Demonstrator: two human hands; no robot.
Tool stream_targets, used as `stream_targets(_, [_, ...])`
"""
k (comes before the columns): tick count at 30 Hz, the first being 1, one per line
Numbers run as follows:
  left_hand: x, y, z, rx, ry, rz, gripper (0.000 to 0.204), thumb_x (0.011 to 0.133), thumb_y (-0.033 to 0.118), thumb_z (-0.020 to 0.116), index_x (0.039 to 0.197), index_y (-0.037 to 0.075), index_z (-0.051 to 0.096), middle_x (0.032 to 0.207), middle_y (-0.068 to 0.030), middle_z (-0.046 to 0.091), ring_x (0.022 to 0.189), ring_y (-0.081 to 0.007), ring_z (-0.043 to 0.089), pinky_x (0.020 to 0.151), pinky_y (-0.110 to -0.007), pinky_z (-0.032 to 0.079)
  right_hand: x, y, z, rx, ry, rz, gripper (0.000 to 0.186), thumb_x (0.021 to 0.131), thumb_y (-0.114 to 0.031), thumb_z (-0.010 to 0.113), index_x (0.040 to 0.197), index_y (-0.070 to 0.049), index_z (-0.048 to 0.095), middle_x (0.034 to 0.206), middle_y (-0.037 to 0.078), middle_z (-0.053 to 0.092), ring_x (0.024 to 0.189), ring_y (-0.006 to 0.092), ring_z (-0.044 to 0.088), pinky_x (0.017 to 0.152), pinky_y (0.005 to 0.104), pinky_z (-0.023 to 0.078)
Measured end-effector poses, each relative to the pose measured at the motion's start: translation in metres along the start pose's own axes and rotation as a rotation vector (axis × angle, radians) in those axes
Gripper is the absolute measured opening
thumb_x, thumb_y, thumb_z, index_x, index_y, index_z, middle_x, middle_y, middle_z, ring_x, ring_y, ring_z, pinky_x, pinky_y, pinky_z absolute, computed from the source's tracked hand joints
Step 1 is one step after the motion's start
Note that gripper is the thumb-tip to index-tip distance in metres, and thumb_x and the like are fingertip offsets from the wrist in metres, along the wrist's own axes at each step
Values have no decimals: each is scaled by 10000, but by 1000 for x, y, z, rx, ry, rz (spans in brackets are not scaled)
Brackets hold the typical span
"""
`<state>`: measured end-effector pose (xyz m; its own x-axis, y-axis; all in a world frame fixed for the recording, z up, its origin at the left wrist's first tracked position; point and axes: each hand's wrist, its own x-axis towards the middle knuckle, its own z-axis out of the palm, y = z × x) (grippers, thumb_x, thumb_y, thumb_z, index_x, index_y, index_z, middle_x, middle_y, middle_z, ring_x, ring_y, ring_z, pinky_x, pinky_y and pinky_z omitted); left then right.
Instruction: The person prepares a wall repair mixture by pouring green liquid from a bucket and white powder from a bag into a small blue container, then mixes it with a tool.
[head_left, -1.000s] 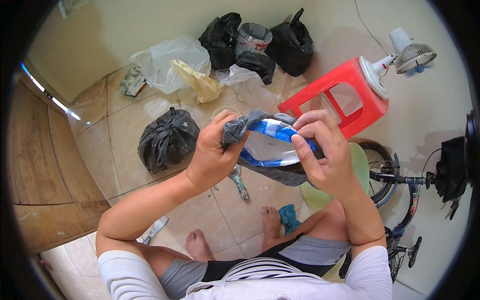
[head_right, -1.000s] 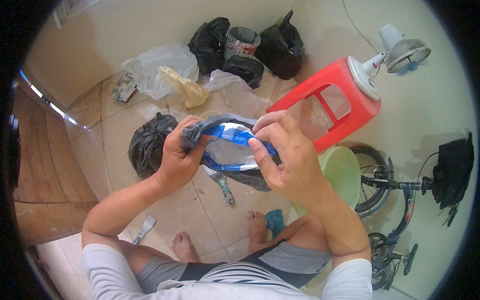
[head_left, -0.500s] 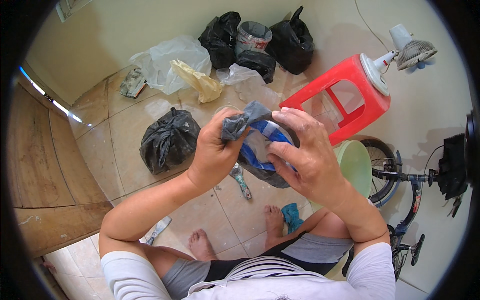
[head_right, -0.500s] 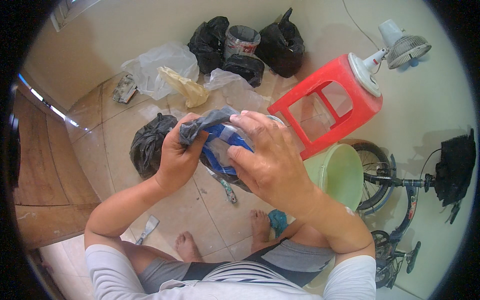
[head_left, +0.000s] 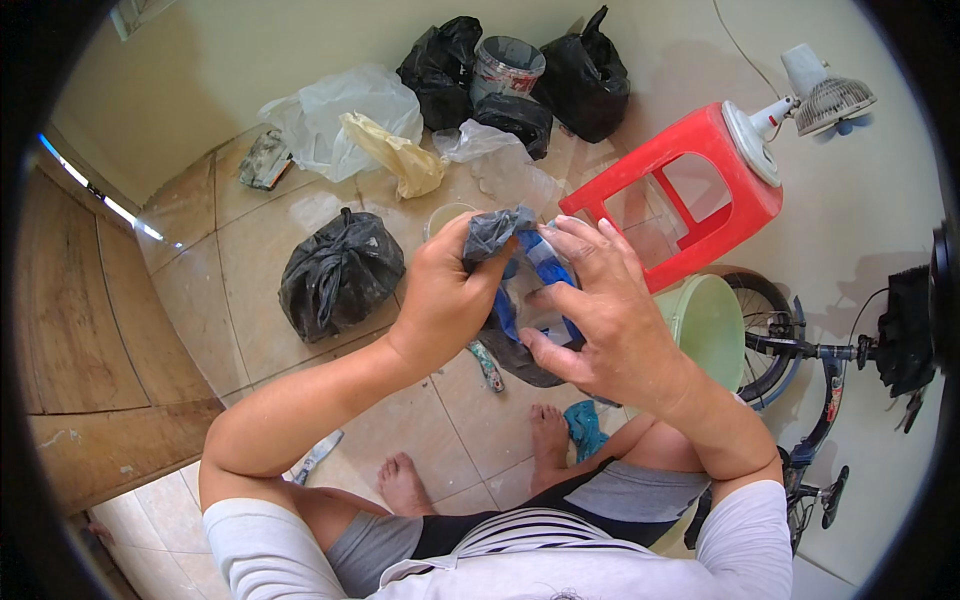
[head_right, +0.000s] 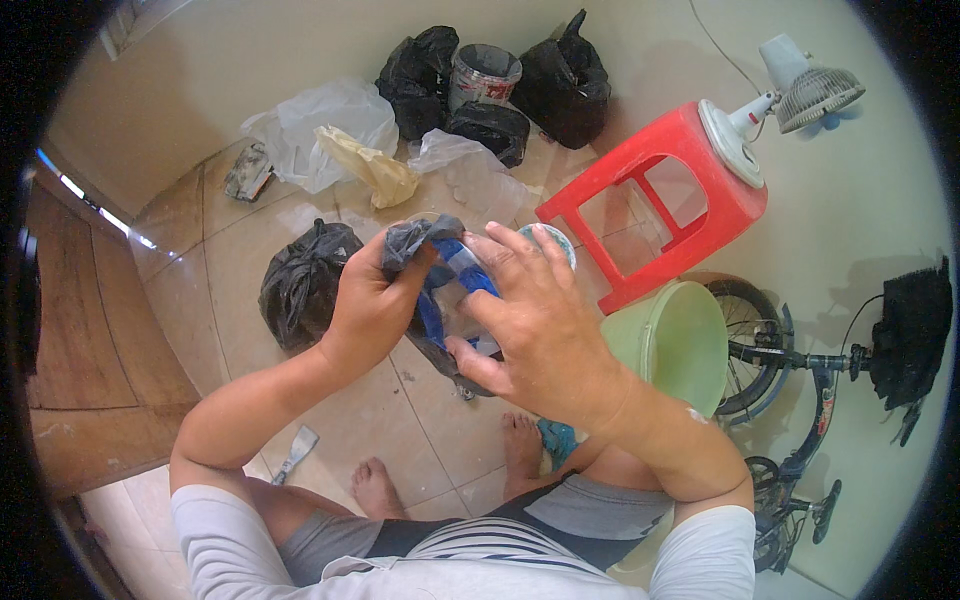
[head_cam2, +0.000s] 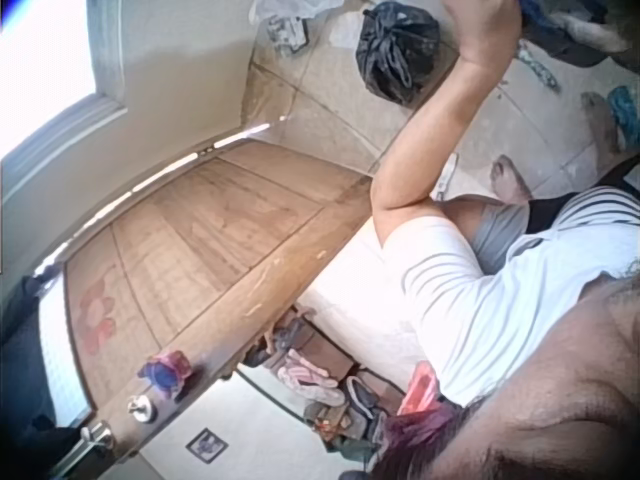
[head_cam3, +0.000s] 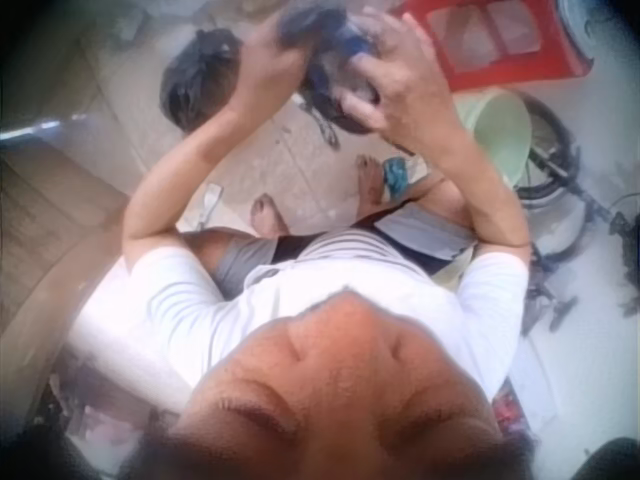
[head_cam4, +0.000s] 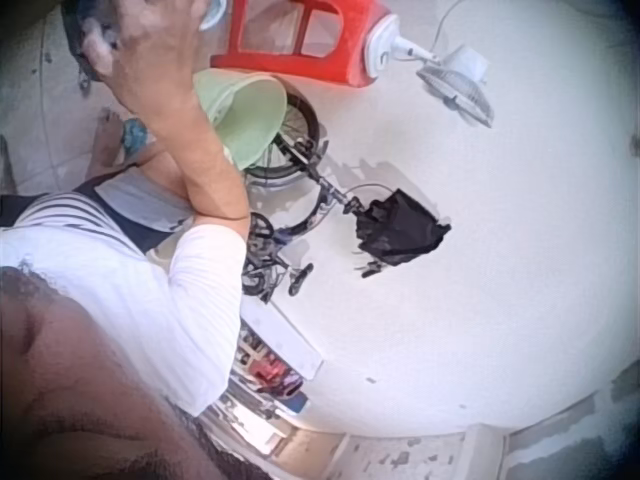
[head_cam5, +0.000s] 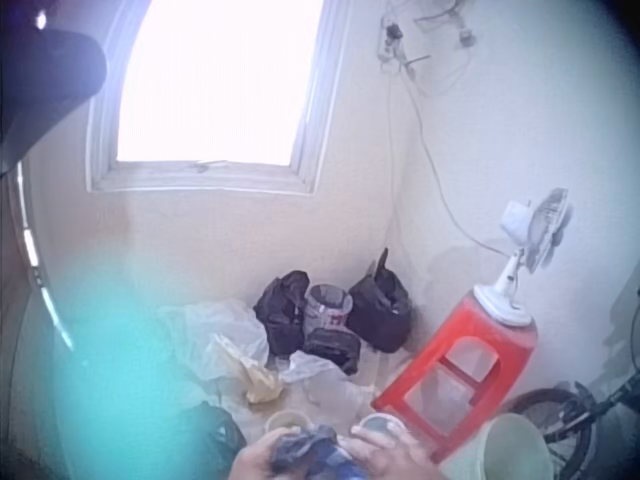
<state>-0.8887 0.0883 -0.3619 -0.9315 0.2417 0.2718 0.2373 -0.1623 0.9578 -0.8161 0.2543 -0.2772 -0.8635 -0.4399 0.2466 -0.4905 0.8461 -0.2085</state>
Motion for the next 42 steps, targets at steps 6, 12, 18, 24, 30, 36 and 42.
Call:
stream_targets(6, [2, 4, 2, 17, 1, -8, 136, 934, 75, 641, 1038, -12, 660, 870, -120, 673, 773, -167, 611, 712, -320, 499, -2, 2, 8, 9, 0, 19, 273, 784, -234, 751, 932, -22, 662, 1365, 220, 512, 1349, 421, 418, 1141, 606, 258])
stream_targets(12, [3, 7, 2, 59, -13, -10, 136, 939, 75, 623, 1032, -21, 653, 874, -138, 675, 772, -185, 618, 720, -331, 501, -5, 4, 13, 28, 9, 20, 256, 800, -218, 726, 941, -17, 653, 1346, 227, 524, 1343, 436, 429, 1135, 615, 266])
stream_targets(18, [2, 6, 5, 80, -30, -25, 156, 893, 38, 612, 1035, -20, 642, 889, -165, 663, 796, -239, 625, 741, -343, 500, -7, 4, 25, -49, 65, 80, 268, 763, -194, 706, 952, -14, 644, 1325, 250, 533, 1332, 446, 435, 1142, 618, 249])
stream_targets(24, [4, -2, -1, 214, -66, 93, 241, 825, 18, 625, 1065, -8, 627, 955, -206, 657, 886, -389, 635, 783, -406, 505, -2, 15, 28, 221, 154, 163, 154, 772, -69, 651, 897, 16, 621, 1316, 214, 553, 1199, 404, 547, 1035, 483, 428])
stream_targets(30, [7, 0, -11, 378, -202, 109, 278, 842, 96, 651, 1102, 4, 614, 986, -214, 648, 937, -420, 618, 810, -443, 505, 0, 20, 22, 235, 259, 184, 70, 849, -43, 603, 867, 24, 601, 1302, 189, 560, 1156, 353, 584, 967, 416, 478])
stream_targets(36, [-1, 0, -9, 296, -300, 195, 442, 943, 220, 630, 1297, -18, 515, 1291, -255, 499, 1165, -413, 531, 974, -431, 451, -1, 14, 8, 290, 211, 246, 70, 880, -40, 592, 890, 29, 589, 1314, 189, 538, 1180, 334, 577, 986, 423, 468])
stream_targets(42, [-2, -9, -4, 5, -358, 237, 331, 1012, 135, 535, 1324, 28, 508, 1215, -137, 589, 1024, -137, 574, 900, -319, 486, -2, 9, 14, 234, 188, 140, 60, 885, -11, 585, 924, 35, 585, 1360, 193, 498, 1228, 344, 543, 1022, 416, 441])
